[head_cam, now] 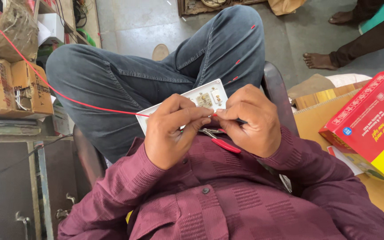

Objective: The person sits cross-legged and wires a white electrical switchboard, using pliers to strip red wires and a screwdriver to secure them into terminal screws. The person repeatedly cuts, strips, and connects wires to different terminals on the switchboard.

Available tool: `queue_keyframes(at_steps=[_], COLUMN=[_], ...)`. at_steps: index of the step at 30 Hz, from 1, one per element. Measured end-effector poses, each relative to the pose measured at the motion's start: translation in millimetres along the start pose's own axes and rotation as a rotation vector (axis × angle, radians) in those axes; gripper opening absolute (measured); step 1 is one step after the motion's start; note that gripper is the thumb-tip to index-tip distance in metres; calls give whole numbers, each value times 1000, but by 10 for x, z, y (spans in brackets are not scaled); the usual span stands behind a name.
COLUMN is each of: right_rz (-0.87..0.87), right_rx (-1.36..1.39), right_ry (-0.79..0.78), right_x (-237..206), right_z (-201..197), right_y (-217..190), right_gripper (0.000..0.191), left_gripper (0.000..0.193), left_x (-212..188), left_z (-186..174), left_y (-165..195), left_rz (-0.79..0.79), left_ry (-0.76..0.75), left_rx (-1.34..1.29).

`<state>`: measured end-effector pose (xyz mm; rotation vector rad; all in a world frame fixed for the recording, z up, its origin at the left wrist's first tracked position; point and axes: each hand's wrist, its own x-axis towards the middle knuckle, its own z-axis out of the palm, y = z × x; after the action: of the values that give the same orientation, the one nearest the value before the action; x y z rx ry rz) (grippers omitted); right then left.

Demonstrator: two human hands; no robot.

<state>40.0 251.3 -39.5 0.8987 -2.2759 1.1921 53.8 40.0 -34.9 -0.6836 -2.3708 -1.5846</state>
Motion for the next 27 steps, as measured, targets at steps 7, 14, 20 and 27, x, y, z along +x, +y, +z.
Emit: queue_keyframes(at_steps=[7, 14, 20, 27], right_rz=[45, 59, 144, 166], right_rx=[78, 47, -36, -214], right_ry=[-46, -116, -137, -130], right_x=[-21, -38, -200, -377], right_z=[-8, -66, -33, 280], right_y=[-9, 67, 296, 612], right_gripper=[25, 22, 17, 11], left_gripper=[19, 12, 17, 21], left_x=[-30, -26, -26, -11], left_z=[35, 68, 87, 256], left_y=[-49, -117, -338, -642], left_rz=[89, -77, -20, 15], left_ry=[4, -30, -108, -163], left_rx=[4, 29, 123, 465])
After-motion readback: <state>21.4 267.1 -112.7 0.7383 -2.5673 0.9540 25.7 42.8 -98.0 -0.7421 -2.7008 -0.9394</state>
